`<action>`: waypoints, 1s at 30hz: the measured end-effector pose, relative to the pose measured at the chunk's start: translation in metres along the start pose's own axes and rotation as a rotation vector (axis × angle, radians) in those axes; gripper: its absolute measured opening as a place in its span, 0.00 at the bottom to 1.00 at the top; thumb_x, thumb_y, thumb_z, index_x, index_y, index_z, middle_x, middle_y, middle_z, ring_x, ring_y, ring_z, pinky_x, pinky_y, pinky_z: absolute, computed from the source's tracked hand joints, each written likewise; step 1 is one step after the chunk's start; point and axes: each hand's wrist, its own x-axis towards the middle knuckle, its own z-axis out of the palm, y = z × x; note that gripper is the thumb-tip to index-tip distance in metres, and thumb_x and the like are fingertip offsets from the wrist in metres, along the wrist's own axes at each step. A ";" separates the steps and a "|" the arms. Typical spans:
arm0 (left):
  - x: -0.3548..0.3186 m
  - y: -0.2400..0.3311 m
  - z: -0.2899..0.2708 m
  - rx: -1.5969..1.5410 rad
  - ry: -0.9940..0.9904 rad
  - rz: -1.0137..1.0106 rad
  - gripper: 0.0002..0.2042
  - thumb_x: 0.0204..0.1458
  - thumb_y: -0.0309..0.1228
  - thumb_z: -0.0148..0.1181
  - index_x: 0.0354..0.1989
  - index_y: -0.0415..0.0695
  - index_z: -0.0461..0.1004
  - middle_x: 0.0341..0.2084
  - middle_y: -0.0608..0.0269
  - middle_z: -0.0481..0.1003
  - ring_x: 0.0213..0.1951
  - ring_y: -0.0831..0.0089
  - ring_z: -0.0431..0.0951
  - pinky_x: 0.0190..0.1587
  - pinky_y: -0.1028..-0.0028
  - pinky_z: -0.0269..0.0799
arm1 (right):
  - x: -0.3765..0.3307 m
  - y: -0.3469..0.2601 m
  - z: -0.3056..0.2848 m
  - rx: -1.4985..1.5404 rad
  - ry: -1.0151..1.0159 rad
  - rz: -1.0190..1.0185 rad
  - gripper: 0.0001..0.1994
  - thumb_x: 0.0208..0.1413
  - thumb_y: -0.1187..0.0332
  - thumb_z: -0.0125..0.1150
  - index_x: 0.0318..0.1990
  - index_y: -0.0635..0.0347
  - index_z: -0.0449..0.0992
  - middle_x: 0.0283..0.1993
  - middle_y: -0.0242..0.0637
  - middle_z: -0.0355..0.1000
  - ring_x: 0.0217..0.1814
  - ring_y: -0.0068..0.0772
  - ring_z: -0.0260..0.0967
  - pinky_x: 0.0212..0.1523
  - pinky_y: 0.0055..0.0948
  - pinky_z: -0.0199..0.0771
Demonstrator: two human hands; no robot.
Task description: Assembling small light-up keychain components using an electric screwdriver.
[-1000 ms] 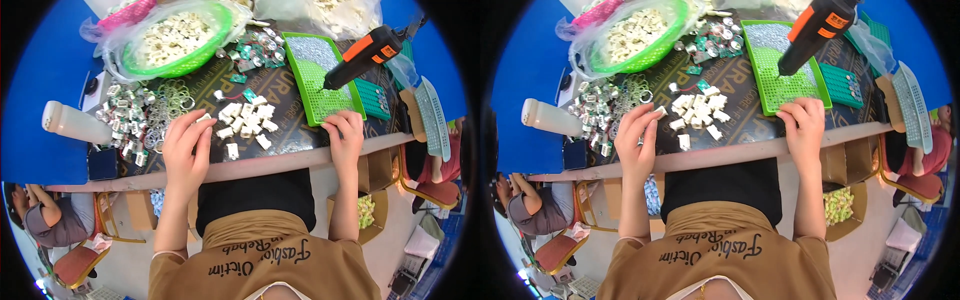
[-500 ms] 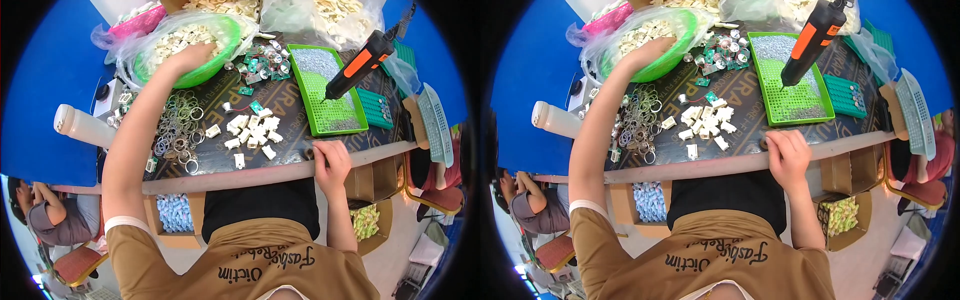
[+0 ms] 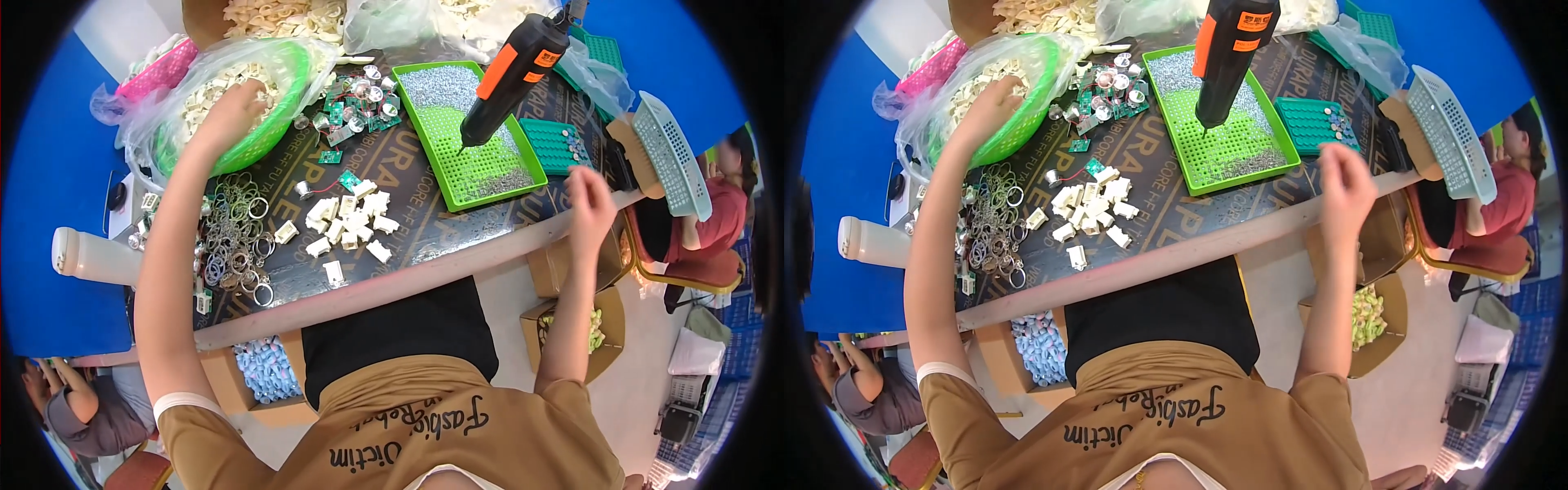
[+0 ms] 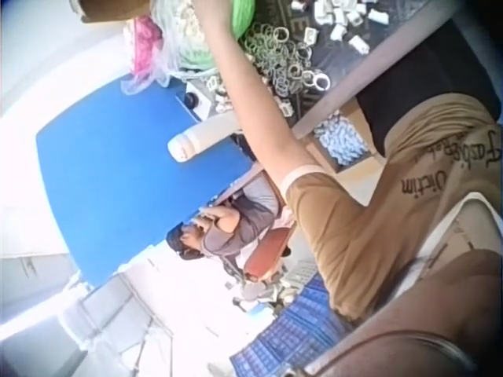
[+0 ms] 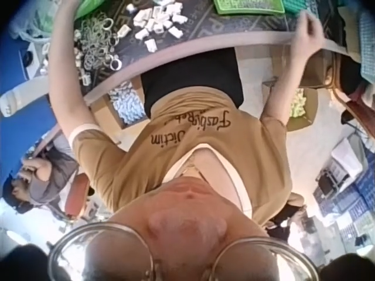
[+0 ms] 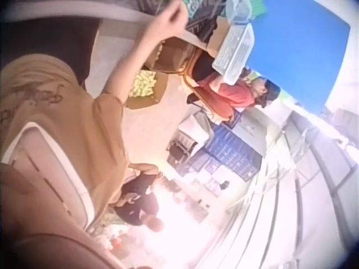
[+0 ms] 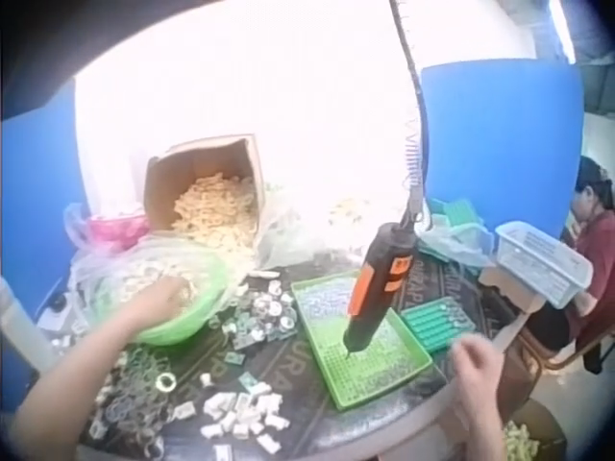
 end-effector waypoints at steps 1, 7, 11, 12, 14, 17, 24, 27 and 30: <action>0.003 -0.004 0.001 -0.039 0.038 -0.035 0.14 0.51 0.29 0.51 0.46 0.43 0.67 0.38 0.46 0.71 0.44 0.54 0.71 0.48 0.66 0.64 | 0.021 0.010 -0.009 -0.136 -0.011 -0.102 0.05 0.54 0.74 0.56 0.35 0.66 0.76 0.29 0.27 0.71 0.30 0.12 0.63 0.30 0.15 0.63; 0.006 -0.001 0.002 -0.053 0.055 -0.077 0.13 0.51 0.28 0.48 0.46 0.43 0.68 0.38 0.42 0.72 0.42 0.50 0.71 0.47 0.61 0.65 | 0.086 0.044 -0.025 -0.610 -0.177 -0.329 0.06 0.51 0.74 0.55 0.35 0.61 0.75 0.32 0.39 0.71 0.34 0.35 0.68 0.37 0.28 0.67; 0.006 -0.015 0.000 -0.044 0.068 -0.051 0.12 0.49 0.26 0.47 0.44 0.43 0.69 0.37 0.42 0.72 0.42 0.49 0.71 0.46 0.61 0.65 | 0.108 0.052 -0.013 -0.681 -0.300 -0.412 0.08 0.52 0.74 0.50 0.37 0.60 0.75 0.36 0.41 0.72 0.41 0.44 0.67 0.43 0.35 0.66; 0.006 -0.012 -0.001 -0.056 0.076 -0.067 0.12 0.49 0.26 0.48 0.42 0.43 0.69 0.36 0.42 0.72 0.42 0.49 0.71 0.45 0.61 0.65 | 0.114 0.055 -0.013 -0.730 -0.306 -0.448 0.09 0.53 0.73 0.49 0.38 0.60 0.75 0.36 0.42 0.72 0.41 0.44 0.67 0.43 0.36 0.66; 0.007 -0.008 -0.002 -0.070 0.082 -0.081 0.11 0.48 0.25 0.48 0.41 0.43 0.70 0.35 0.42 0.73 0.41 0.49 0.72 0.45 0.61 0.65 | 0.128 0.060 -0.019 -0.817 -0.289 -0.311 0.10 0.54 0.71 0.48 0.39 0.60 0.75 0.37 0.43 0.72 0.44 0.46 0.67 0.45 0.38 0.66; 0.009 -0.004 -0.003 -0.095 0.034 -0.158 0.11 0.48 0.27 0.50 0.40 0.44 0.72 0.34 0.45 0.74 0.39 0.52 0.73 0.44 0.63 0.67 | 0.144 0.080 -0.033 -0.886 -0.304 -0.178 0.11 0.53 0.67 0.49 0.38 0.60 0.76 0.37 0.44 0.73 0.44 0.47 0.69 0.45 0.38 0.67; 0.004 -0.005 -0.007 -0.083 0.161 -0.074 0.12 0.49 0.35 0.56 0.40 0.47 0.76 0.32 0.55 0.76 0.38 0.59 0.76 0.44 0.67 0.69 | 0.137 0.082 -0.035 -0.715 -0.405 0.246 0.12 0.50 0.63 0.55 0.37 0.60 0.78 0.25 0.39 0.74 0.26 0.30 0.72 0.26 0.29 0.72; 0.003 0.006 -0.023 0.102 0.615 0.242 0.08 0.50 0.31 0.54 0.35 0.44 0.77 0.33 0.57 0.76 0.37 0.57 0.75 0.42 0.66 0.68 | 0.140 0.088 -0.042 -0.624 -0.402 0.238 0.10 0.50 0.64 0.56 0.36 0.57 0.79 0.23 0.30 0.72 0.22 0.20 0.69 0.21 0.21 0.68; -0.034 0.066 -0.033 -0.027 0.659 0.296 0.06 0.49 0.29 0.55 0.33 0.43 0.77 0.32 0.57 0.76 0.38 0.58 0.74 0.42 0.65 0.67 | 0.140 0.101 -0.052 -0.524 -0.403 0.266 0.11 0.54 0.64 0.53 0.39 0.57 0.78 0.24 0.25 0.70 0.22 0.16 0.66 0.19 0.16 0.62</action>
